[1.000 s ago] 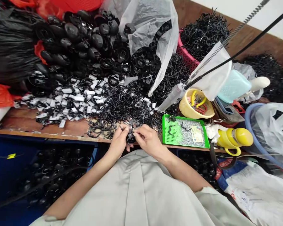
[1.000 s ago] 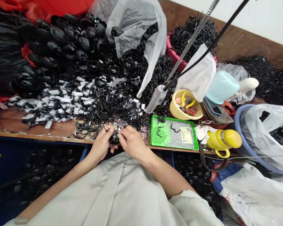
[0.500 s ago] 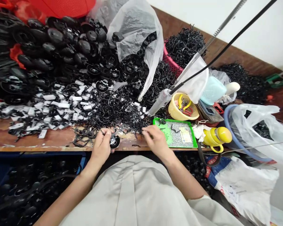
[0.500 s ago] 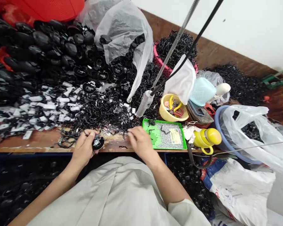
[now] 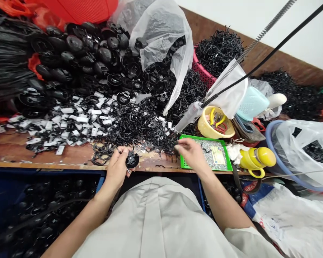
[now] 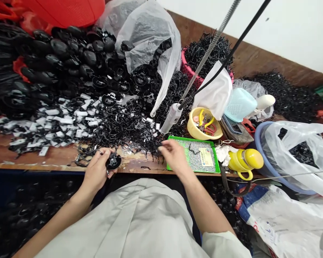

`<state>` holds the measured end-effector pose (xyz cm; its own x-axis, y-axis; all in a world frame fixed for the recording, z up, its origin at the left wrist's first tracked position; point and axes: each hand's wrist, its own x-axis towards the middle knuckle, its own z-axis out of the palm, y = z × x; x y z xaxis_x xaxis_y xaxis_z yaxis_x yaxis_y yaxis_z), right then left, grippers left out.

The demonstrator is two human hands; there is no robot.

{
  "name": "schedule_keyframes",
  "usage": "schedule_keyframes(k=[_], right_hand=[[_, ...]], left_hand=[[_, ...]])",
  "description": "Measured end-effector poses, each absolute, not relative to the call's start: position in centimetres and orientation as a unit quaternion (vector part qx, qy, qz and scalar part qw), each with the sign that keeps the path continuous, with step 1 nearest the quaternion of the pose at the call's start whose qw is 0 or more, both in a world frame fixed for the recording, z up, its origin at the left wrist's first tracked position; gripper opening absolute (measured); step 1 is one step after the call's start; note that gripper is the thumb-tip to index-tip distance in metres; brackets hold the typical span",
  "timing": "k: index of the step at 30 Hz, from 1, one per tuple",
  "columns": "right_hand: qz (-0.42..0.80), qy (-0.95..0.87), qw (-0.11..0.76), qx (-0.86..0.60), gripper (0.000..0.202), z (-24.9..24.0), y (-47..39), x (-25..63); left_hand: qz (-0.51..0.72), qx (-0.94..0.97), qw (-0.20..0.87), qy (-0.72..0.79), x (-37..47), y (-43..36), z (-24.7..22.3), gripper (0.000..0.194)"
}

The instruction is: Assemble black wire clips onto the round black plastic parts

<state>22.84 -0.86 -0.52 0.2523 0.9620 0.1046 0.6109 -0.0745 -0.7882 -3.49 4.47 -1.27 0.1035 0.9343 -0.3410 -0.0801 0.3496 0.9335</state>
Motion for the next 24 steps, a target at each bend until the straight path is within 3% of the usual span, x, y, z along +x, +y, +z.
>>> schedule_keyframes(k=[3,6,8,11,15,20,24], right_hand=[[0.306,-0.667,0.301,-0.609,0.029,-1.4,0.5,18.1],[0.211,-0.692,0.233,-0.65,0.024,-1.4,3.4,16.3],[0.163,-0.676,0.247,-0.676,0.021,-0.9,5.2,16.5],[0.201,-0.662,0.3,-0.656,0.013,-0.5,6.0,17.0],[0.262,-0.677,0.246,-0.642,0.011,-1.3,3.5,16.1],[0.17,-0.695,0.174,-0.676,0.023,-1.4,0.9,15.6],[0.172,-0.715,0.162,-0.658,0.041,-0.1,0.7,16.4]], left_hand=[[0.398,0.403,0.632,0.529,-3.5,4.3,-0.7,0.029],[0.399,0.407,0.628,0.529,-3.7,4.2,-0.4,0.028],[0.405,0.403,0.624,0.532,-4.2,4.2,-0.2,0.028],[0.416,0.391,0.624,0.534,-4.9,4.2,-0.1,0.028],[0.421,0.377,0.628,0.535,-5.2,4.1,0.0,0.028],[0.403,0.377,0.642,0.531,-4.8,4.1,0.0,0.031],[0.397,0.389,0.64,0.531,-4.6,4.4,0.1,0.031]])
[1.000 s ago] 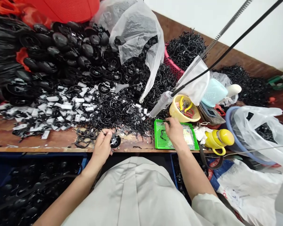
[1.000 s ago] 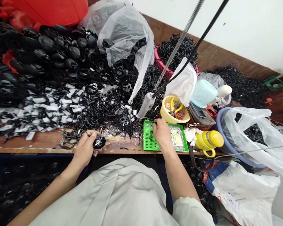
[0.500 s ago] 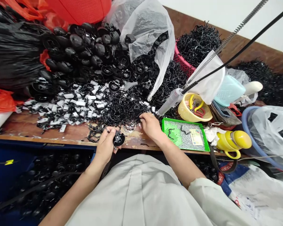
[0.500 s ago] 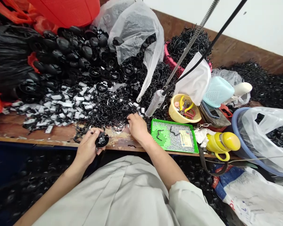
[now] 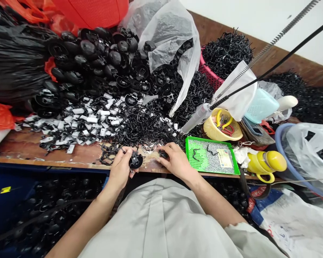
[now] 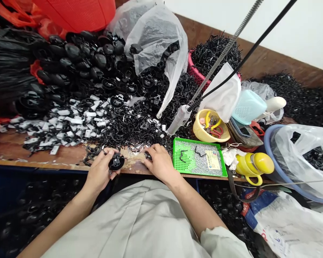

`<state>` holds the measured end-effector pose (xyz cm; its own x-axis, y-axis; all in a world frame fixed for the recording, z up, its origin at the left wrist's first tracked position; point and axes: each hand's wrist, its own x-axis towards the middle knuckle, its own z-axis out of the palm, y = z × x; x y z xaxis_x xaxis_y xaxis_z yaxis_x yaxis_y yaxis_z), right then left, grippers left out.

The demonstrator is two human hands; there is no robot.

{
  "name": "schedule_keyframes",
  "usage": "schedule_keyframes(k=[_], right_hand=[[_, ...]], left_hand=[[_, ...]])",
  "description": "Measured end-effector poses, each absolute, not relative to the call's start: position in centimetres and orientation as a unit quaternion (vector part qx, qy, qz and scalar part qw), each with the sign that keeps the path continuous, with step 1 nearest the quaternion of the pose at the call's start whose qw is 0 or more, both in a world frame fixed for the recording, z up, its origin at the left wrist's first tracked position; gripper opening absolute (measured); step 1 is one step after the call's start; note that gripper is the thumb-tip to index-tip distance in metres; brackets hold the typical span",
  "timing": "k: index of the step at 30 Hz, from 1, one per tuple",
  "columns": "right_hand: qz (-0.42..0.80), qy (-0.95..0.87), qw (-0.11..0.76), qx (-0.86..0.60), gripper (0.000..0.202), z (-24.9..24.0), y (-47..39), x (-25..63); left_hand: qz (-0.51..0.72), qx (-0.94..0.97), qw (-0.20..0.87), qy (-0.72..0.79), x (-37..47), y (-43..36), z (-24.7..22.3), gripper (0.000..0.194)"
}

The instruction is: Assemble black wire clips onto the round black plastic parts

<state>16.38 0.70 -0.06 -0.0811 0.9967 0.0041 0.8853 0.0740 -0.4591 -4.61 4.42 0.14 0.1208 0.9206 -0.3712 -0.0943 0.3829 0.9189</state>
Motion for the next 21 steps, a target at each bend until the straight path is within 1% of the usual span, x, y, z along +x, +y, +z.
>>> schedule_keyframes(k=[2,3,6,8,12,16,19,21], right_hand=[[0.17,-0.723,0.129,-0.658,0.055,0.33,0.75,16.56],[0.166,-0.723,0.106,-0.662,0.059,0.39,0.79,16.56],[0.168,-0.708,0.056,-0.683,0.056,0.3,0.92,16.28],[0.182,-0.692,0.061,-0.696,0.057,0.25,1.0,16.08],[0.194,-0.685,0.094,-0.696,0.067,0.49,1.07,16.14],[0.191,-0.7,0.082,-0.683,0.068,0.17,1.13,16.24],[0.194,-0.7,0.084,-0.682,0.064,-0.22,1.35,15.84],[0.208,-0.691,0.116,-0.682,0.057,0.0,1.62,15.58]], left_hand=[[0.396,0.389,0.641,0.53,-4.52,4.55,0.2,0.03],[0.396,0.386,0.643,0.53,-4.47,4.57,0.22,0.029],[0.392,0.38,0.651,0.527,-4.44,4.46,0.17,0.029],[0.386,0.386,0.654,0.524,-4.51,4.33,0.06,0.029],[0.379,0.398,0.653,0.521,-4.64,4.2,-0.17,0.03],[0.377,0.4,0.653,0.521,-4.56,4.26,-0.18,0.03],[0.374,0.399,0.657,0.519,-4.46,4.3,-0.09,0.032],[0.374,0.396,0.659,0.518,-4.44,4.35,0.03,0.033]])
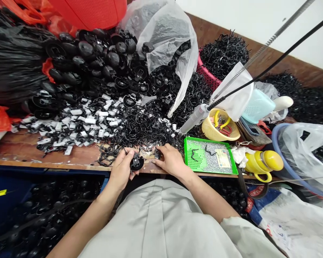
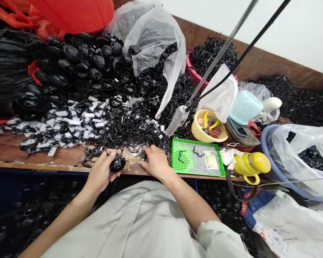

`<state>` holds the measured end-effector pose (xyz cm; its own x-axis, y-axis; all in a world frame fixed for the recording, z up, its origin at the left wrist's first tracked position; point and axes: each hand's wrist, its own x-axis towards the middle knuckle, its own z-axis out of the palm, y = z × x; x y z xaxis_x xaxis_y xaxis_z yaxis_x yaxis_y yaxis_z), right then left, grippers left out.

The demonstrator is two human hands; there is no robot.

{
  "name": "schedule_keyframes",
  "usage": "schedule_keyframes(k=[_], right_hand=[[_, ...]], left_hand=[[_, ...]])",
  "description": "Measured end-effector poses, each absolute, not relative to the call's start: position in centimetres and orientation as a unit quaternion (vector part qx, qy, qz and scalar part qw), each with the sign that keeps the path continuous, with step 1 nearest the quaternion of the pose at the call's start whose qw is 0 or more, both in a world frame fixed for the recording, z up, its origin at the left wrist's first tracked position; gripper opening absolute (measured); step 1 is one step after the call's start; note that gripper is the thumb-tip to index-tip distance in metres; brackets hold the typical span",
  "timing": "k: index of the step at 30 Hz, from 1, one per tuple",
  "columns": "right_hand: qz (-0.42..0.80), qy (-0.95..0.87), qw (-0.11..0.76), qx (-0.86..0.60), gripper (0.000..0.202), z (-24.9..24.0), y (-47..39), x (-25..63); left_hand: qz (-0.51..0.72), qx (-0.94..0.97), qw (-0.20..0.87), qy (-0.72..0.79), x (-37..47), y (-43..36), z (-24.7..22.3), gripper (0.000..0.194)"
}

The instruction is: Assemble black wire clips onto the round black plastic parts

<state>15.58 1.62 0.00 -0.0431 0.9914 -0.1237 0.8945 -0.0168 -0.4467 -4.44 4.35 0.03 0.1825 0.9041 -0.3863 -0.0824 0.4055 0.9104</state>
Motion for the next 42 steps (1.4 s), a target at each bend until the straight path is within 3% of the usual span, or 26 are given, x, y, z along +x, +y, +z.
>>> schedule_keyframes(k=[4,9,12,15,19,24,27,31,35,42], right_hand=[[0.193,-0.658,0.261,-0.679,0.056,1.4,2.3,16.0],[0.216,-0.626,0.232,-0.712,0.045,2.0,2.9,17.2],[0.257,-0.56,0.354,-0.704,0.049,1.9,3.1,17.1],[0.422,-0.439,0.459,-0.647,0.05,1.8,3.3,16.8],[0.722,-0.161,0.504,-0.445,0.057,1.4,3.3,16.6],[0.8,-0.06,0.513,-0.305,0.061,1.5,2.6,16.1],[0.752,-0.133,0.535,-0.362,0.06,1.8,2.4,15.5],[0.51,-0.337,0.553,-0.567,0.056,1.7,2.1,15.2],[0.388,-0.501,0.479,-0.608,0.053,1.7,1.0,15.0],[0.208,-0.757,0.321,-0.53,0.059,2.4,0.2,14.3]], left_hand=[[0.371,0.396,0.656,0.525,-4.4,4.5,0.3,0.033],[0.363,0.407,0.653,0.525,-3.9,4.3,-0.2,0.033],[0.354,0.41,0.66,0.521,-3.6,3.8,-0.9,0.036],[0.365,0.402,0.663,0.515,-3.3,3.5,-1.2,0.036],[0.378,0.389,0.674,0.501,-3.2,3.7,-0.9,0.034],[0.384,0.349,0.692,0.502,-3.1,4.1,-0.2,0.033],[0.379,0.342,0.692,0.51,-2.9,4.1,0.0,0.034],[0.38,0.341,0.695,0.507,-2.8,4.0,0.0,0.036],[0.377,0.324,0.725,0.477,-2.9,3.9,0.0,0.041],[0.358,0.328,0.753,0.444,-3.0,3.6,-0.1,0.055]])
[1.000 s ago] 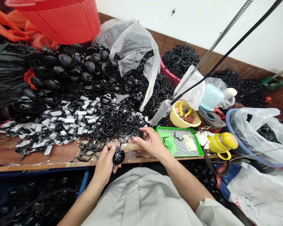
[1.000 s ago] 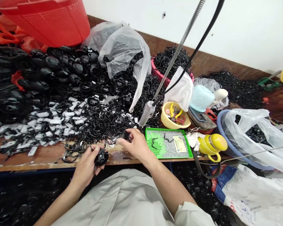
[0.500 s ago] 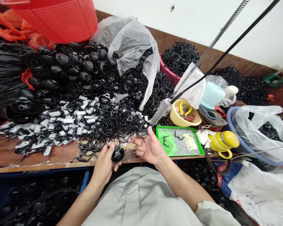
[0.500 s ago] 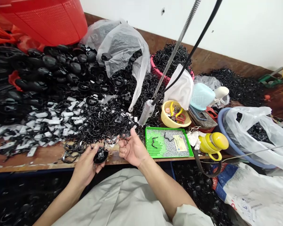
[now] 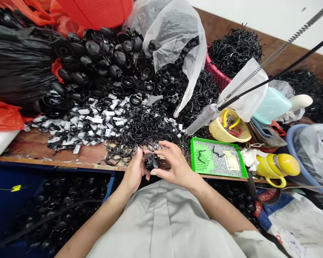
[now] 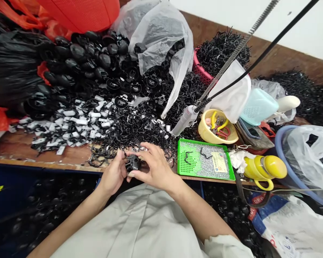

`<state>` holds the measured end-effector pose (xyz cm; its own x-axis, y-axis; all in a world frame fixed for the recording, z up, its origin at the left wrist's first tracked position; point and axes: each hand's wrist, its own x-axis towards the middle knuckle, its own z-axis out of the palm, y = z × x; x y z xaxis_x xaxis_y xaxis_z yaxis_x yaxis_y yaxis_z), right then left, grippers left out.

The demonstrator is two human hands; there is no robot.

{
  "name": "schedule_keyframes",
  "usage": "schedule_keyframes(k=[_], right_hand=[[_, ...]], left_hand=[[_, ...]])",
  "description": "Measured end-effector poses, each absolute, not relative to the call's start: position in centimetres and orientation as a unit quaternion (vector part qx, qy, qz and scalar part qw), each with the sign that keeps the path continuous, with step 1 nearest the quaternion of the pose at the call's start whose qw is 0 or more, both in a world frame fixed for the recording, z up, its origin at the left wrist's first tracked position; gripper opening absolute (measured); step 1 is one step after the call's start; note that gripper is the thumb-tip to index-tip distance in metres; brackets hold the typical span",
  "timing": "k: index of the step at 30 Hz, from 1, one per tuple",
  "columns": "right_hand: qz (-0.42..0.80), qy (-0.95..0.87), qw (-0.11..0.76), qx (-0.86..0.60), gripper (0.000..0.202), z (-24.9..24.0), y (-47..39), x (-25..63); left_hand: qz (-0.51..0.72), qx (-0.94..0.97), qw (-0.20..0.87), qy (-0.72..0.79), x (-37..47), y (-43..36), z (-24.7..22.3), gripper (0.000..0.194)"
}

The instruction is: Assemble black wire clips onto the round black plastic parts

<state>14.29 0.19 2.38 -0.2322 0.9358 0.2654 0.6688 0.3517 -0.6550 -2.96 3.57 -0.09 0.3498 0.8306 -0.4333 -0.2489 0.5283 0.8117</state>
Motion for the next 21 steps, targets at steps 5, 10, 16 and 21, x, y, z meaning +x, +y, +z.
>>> schedule_keyframes(k=[5,10,16,21], right_hand=[[0.19,-0.794,0.251,-0.52,0.058,2.1,0.7,14.3],[0.198,-0.792,0.242,-0.525,0.056,1.9,0.7,14.3],[0.245,-0.779,0.28,-0.505,0.072,1.8,-0.2,14.2],[0.27,-0.654,0.437,-0.556,0.045,1.2,-0.8,13.8]], left_hand=[[0.346,0.352,0.747,0.445,-3.0,3.2,-0.6,0.052],[0.308,0.406,0.743,0.434,-3.2,2.8,-0.1,0.034],[0.329,0.425,0.719,0.442,-3.5,2.8,0.3,0.037],[0.329,0.41,0.725,0.445,-3.7,2.8,0.5,0.054]])
